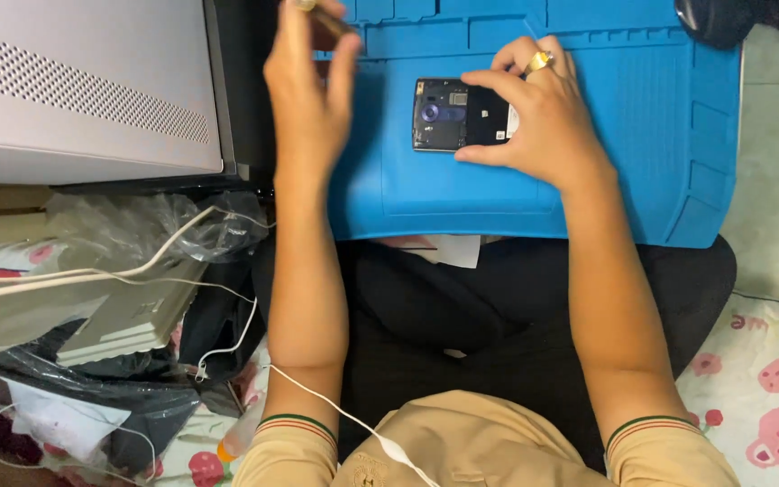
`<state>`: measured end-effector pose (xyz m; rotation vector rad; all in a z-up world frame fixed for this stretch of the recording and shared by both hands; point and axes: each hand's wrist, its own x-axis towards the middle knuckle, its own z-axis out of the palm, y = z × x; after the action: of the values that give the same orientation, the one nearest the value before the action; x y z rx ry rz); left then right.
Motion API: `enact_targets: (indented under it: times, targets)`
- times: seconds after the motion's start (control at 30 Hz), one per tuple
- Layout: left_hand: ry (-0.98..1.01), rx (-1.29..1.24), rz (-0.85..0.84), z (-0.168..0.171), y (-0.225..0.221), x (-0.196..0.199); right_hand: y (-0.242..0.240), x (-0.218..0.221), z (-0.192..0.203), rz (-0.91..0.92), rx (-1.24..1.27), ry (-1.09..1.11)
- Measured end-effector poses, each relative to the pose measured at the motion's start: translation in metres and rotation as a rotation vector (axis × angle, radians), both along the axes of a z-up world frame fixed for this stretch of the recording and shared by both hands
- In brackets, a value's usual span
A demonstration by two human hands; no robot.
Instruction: Reconnecting internal ribbon cables and components of a smartphone on a repair mat.
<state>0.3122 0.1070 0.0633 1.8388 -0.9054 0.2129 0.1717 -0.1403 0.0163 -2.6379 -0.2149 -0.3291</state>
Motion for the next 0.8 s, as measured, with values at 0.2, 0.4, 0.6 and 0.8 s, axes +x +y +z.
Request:
enact_targets:
  times: [0.2,0.4,0.6,0.8]
  targets:
    - [0.056,-0.095,0.028,-0.038,0.005,0.021,-0.002,-0.001,-0.002,0.024,-0.022,-0.043]
    - [0.093,-0.069,0.005,-0.049,0.004,0.022,-0.002,-0.001,-0.003,0.036,-0.023,-0.067]
    - [0.143,-0.116,0.01,-0.043,0.002,0.019,-0.003,-0.001,-0.004,0.041,-0.047,-0.071]
    - [0.126,-0.212,0.068,-0.042,0.014,0.025,-0.003,-0.001,-0.005,0.037,-0.025,-0.07]
